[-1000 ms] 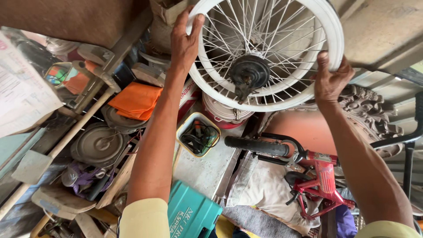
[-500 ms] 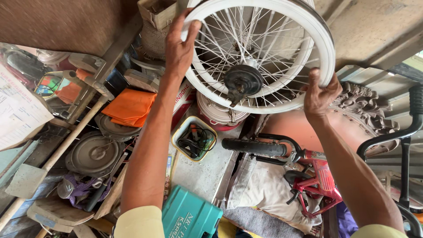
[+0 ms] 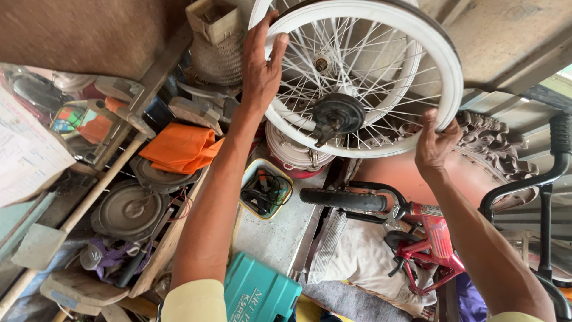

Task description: The person moves a bicycle frame, then retrieves a bicycle wheel. They remove the tire from the rim and take off the hub cover. Finally, they use a brush to apply a dark substance to the inside of the hub cover.

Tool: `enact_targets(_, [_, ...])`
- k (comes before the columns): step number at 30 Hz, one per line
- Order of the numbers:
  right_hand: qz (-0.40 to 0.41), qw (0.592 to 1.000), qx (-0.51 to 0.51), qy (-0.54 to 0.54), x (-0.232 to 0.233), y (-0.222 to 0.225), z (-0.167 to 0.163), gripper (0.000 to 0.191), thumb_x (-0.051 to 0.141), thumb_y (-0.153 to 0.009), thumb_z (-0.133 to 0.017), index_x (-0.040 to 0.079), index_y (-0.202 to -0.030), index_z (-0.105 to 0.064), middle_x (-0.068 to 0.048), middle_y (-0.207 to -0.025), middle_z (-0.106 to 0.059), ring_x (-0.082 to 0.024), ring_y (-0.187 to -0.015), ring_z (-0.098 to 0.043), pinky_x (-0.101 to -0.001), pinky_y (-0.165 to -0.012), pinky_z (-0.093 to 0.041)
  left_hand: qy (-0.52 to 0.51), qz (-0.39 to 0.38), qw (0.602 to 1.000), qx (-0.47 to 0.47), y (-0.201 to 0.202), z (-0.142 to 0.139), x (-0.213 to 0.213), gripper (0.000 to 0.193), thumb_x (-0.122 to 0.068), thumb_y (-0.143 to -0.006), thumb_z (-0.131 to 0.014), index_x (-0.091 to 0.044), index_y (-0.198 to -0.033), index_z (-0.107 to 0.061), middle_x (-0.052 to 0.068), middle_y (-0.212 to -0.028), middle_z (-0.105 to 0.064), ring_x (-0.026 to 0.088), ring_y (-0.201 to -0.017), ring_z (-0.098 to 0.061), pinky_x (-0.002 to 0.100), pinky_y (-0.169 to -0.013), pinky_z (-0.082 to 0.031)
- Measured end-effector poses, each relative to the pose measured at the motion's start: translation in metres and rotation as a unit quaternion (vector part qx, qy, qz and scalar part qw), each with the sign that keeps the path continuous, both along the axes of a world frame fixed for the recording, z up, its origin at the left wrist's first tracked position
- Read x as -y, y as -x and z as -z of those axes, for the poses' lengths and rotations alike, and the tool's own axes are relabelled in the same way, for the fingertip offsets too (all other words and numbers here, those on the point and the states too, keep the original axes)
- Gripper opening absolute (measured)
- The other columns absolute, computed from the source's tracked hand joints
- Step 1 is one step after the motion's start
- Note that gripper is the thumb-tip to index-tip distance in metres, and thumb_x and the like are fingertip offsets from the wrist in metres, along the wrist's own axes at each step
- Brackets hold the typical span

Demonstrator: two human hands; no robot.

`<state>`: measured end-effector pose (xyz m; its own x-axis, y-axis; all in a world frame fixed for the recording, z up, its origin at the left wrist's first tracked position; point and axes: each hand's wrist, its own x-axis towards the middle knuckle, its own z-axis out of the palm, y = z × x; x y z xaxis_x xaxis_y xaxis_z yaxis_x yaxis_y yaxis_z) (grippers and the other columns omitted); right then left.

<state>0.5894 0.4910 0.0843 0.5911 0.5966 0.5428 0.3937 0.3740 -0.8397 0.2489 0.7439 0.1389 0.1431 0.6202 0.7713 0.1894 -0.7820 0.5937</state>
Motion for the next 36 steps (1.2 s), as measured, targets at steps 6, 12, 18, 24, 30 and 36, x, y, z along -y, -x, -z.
enact_targets(6, [0.028,0.999,-0.028,0.025,0.010,-0.013,0.019,0.035,0.036,-0.110,-0.075,0.006,-0.095,-0.064,0.001,-0.083,-0.060,-0.008,-0.074,-0.053,-0.0271,-0.069,-0.046,0.124,0.007,0.992,0.029,-0.001,0.026,0.012,0.057,-0.049,-0.107,-0.055,-0.012,-0.150,-0.048,0.014,-0.137,-0.059,0.028,-0.130,-0.059,0.047,-0.108,-0.050])
enact_targets(12, [-0.029,0.989,-0.136,-0.053,0.011,-0.018,0.025,0.049,0.033,-0.102,-0.081,0.007,-0.120,-0.043,-0.004,-0.097,-0.065,-0.016,-0.075,-0.065,-0.0326,-0.061,-0.058,0.129,0.010,0.991,0.023,0.031,0.029,0.031,0.051,-0.043,-0.111,-0.057,-0.012,-0.150,-0.053,0.011,-0.139,-0.064,0.026,-0.130,-0.063,0.042,-0.111,-0.051])
enact_targets(18, [-0.070,0.992,-0.077,-0.068,0.015,-0.021,0.007,0.056,0.028,-0.115,-0.076,0.004,-0.136,-0.031,-0.014,-0.111,-0.063,-0.022,-0.079,-0.068,-0.0360,-0.065,-0.060,0.085,0.048,0.989,0.109,0.066,-0.005,0.070,0.041,-0.032,-0.114,-0.064,-0.011,-0.148,-0.058,0.006,-0.136,-0.066,0.018,-0.124,-0.064,0.035,-0.110,-0.051])
enact_targets(24, [-0.162,0.982,-0.092,-0.038,0.002,0.011,-0.008,0.048,0.031,-0.119,-0.072,0.001,-0.128,-0.036,-0.012,-0.087,-0.053,-0.024,-0.065,-0.060,-0.0368,-0.061,-0.055,0.153,0.091,0.969,0.171,0.140,-0.039,0.119,0.038,-0.023,-0.106,-0.073,-0.005,-0.137,-0.062,0.003,-0.117,-0.069,0.010,-0.106,-0.063,0.028,-0.095,-0.053])
enact_targets(30, [-0.186,0.979,0.073,-0.035,-0.038,0.080,0.030,0.044,0.031,-0.115,-0.070,0.010,-0.128,-0.033,-0.014,-0.106,-0.055,-0.023,-0.075,-0.058,-0.0322,-0.065,-0.055,0.229,-0.047,0.967,0.095,0.234,-0.040,0.192,0.022,-0.020,-0.099,-0.078,-0.001,-0.103,-0.067,0.003,-0.084,-0.071,0.011,-0.073,-0.070,0.029,-0.061,-0.052])
enact_targets(36, [-0.288,0.955,0.008,0.074,-0.088,0.213,0.047,0.036,0.027,-0.110,-0.070,0.003,-0.126,-0.048,0.000,-0.105,-0.063,-0.010,-0.089,-0.064,-0.0278,-0.075,-0.058,0.125,-0.202,0.971,0.043,0.308,-0.044,0.276,0.023,-0.020,-0.101,-0.080,-0.002,-0.110,-0.071,0.004,-0.095,-0.074,0.011,-0.080,-0.066,0.030,-0.068,-0.054])
